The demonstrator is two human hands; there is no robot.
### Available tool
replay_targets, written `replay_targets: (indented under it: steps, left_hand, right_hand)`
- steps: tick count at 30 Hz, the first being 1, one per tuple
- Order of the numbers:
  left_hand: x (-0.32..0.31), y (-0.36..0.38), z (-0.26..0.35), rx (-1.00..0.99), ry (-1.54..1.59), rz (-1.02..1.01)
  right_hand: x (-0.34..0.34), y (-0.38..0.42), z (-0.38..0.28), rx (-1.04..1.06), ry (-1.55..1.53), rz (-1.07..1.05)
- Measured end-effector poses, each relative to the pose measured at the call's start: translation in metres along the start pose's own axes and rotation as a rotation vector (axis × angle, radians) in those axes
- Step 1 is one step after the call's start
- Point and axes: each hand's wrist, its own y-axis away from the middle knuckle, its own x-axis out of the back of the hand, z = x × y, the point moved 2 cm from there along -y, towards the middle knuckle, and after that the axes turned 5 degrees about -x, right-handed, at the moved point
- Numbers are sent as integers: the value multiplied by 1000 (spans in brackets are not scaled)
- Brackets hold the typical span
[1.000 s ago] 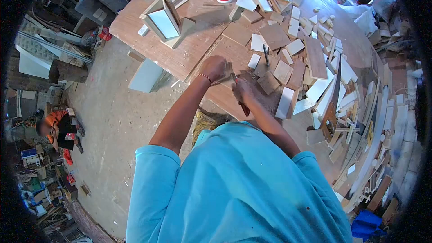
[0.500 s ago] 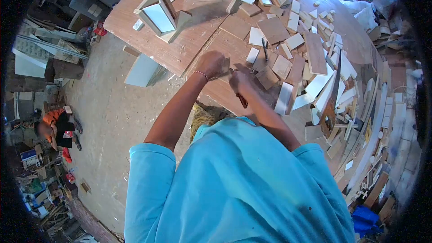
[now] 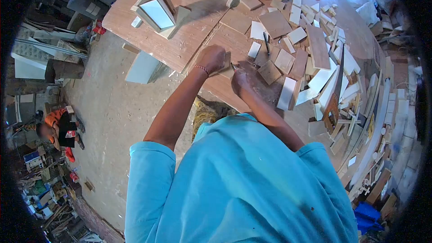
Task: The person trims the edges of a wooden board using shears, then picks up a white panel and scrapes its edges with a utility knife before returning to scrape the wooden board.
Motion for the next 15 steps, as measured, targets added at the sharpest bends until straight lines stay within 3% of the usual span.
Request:
replay_targets:
  steps: [1, 2, 4, 5, 7, 8, 13, 15]
  left_hand:
    - [5, 2, 4, 3, 9, -6]
    - [14, 6, 12, -4, 6, -7]
    - [13, 9, 17, -9, 1, -2]
    - [5, 8, 16, -2, -30, 42]
    - [3, 9, 14, 4, -70, 96]
    - [2, 8, 12, -2, -60, 76]
    - [0, 10, 9, -28, -42, 51]
    - [-4, 2, 3, 2, -76, 51]
  right_hand:
    - [30, 12, -14, 131, 233, 59]
    - [17, 3, -11, 129, 238, 49]
    - [-20, -31, -1, -69, -133, -112]
    - [-25, -32, -1, -62, -134, -108]
    - [-21, -28, -1, -75, -60, 145]
    - [-18, -31, 1, -69, -61, 156]
    - [8, -29, 13, -202, -706, -504]
    - [-34, -56, 37, -164, -606, -543]
